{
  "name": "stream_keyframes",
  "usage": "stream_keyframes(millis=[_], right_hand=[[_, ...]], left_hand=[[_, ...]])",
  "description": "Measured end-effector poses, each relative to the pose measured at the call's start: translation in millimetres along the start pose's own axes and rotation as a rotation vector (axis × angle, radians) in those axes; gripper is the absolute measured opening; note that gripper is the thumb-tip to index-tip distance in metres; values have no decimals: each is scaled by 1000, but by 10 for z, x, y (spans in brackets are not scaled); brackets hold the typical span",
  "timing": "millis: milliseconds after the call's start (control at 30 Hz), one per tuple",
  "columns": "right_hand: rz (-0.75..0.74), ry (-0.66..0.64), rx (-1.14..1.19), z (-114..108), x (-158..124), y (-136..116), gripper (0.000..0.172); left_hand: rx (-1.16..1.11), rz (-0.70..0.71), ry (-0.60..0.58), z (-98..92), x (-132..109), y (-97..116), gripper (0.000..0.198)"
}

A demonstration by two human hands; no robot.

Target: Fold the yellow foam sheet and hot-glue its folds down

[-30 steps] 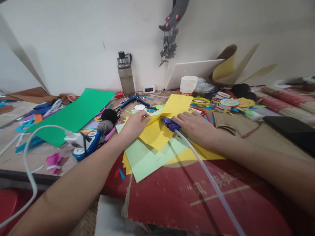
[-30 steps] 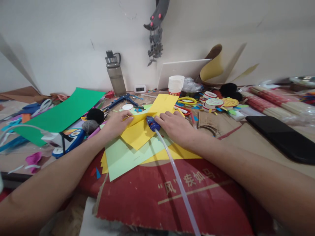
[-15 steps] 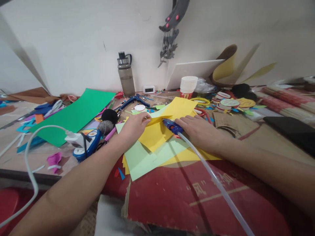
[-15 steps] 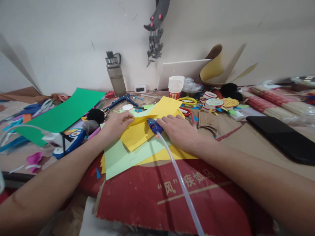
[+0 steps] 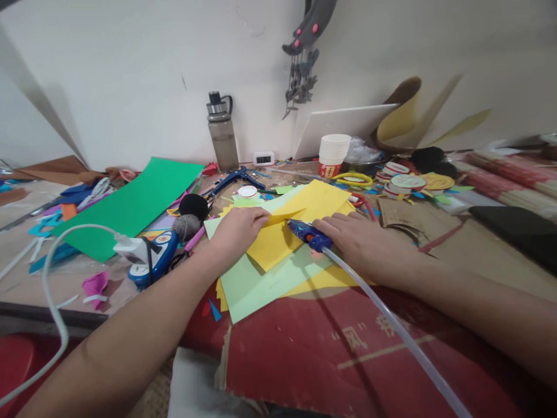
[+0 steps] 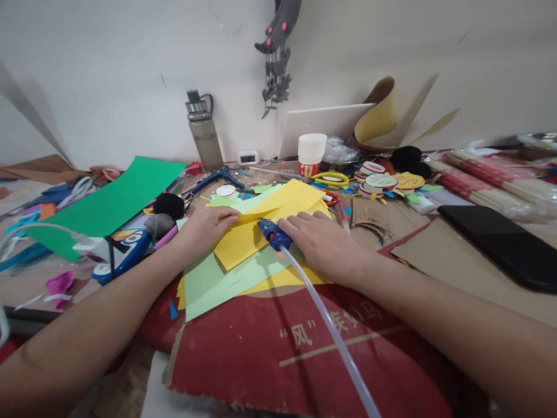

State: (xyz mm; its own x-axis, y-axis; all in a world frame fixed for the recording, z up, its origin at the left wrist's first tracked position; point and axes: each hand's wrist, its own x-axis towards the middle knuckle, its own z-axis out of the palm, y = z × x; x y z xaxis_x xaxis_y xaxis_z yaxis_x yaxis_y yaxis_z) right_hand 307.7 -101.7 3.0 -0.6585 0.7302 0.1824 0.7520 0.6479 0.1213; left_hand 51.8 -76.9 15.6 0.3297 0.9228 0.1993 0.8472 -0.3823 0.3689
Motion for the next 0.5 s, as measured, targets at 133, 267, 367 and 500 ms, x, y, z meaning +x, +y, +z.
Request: stream_keyframes(millis=[133, 267, 367, 500], right_hand=[[91, -3, 18, -19, 1, 23, 22], [61, -36, 84, -53, -13, -73, 21], [-20, -16, 137, -55, -31, -130, 21], [65, -13, 131, -7, -42, -12, 21]], left_hand=[[3, -11, -4, -4, -3, 2, 29], [23, 1, -5, -12, -12, 3, 28], [25, 10, -7, -26, -22, -7, 25], [31, -9, -2, -50, -35, -12, 21]])
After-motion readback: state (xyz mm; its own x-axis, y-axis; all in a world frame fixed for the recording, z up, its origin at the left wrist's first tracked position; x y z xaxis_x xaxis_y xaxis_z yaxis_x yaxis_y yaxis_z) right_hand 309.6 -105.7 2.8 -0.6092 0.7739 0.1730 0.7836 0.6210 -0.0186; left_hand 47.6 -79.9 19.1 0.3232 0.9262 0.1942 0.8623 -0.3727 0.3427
